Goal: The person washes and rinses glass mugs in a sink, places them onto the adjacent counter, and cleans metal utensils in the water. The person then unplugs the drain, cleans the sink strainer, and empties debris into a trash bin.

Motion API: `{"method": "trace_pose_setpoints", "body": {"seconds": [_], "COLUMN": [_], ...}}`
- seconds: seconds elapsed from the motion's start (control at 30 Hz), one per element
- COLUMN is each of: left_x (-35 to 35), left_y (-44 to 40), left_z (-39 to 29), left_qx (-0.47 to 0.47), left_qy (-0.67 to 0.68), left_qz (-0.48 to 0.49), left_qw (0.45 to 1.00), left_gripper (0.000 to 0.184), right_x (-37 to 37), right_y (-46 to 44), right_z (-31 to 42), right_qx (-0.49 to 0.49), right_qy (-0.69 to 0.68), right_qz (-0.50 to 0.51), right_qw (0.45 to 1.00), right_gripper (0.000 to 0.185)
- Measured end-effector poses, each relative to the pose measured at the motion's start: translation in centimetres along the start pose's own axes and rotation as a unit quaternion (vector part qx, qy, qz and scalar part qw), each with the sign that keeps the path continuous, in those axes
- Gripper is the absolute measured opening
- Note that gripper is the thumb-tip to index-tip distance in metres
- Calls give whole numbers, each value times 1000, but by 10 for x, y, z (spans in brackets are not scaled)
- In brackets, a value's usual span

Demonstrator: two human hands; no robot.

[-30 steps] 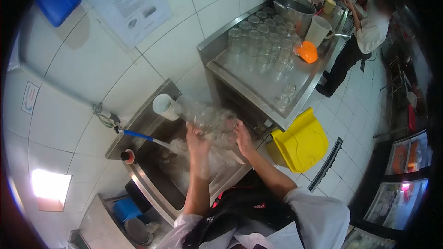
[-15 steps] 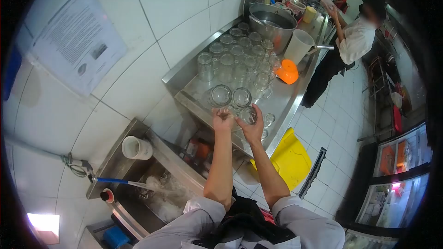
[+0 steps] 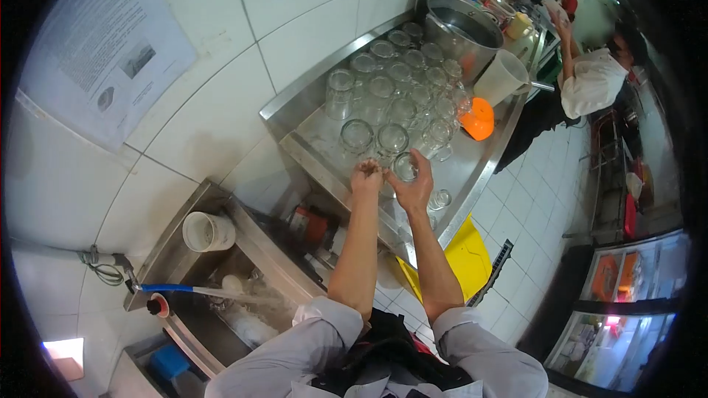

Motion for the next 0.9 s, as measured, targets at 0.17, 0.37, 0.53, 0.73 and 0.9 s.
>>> {"method": "trace_pose_setpoints", "body": {"seconds": [0.17, 0.37, 0.53, 0.73, 0.9], "left_x": [28, 12, 47, 21, 25], "left_y": [-2, -47, 37, 72, 174], "left_z": [4, -4, 4, -4, -54], "left_qx": [42, -90, -124, -52, 133], "left_qy": [-34, -189, -235, -462, -782], "left_qz": [-118, -4, -68, -93, -107], "left_qw": [992, 978, 962, 880, 599], "left_gripper": [23, 43, 60, 77, 46], "right_x": [12, 31, 30, 18, 13], "right_y": [-12, -21, -22, -34, -37], "right_z": [6, -5, -17, -37, -16], "right_qx": [-41, -78, -76, -139, -170], "right_qy": [6, 17, 9, -10, 57], "right_qz": [-2, 9, 43, 126, 181], "right_qw": [999, 997, 996, 982, 967], "right_gripper": [72, 71, 75, 74, 79]}}
Point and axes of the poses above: each hand's wrist, its own y-axis away from the middle knuckle, its own x-axis out of the palm, z = x × y, the point moved 7 cm from there along -y, towards the middle knuckle, and after that the axes turned 12 degrees about -y, right-handed, at the moved point
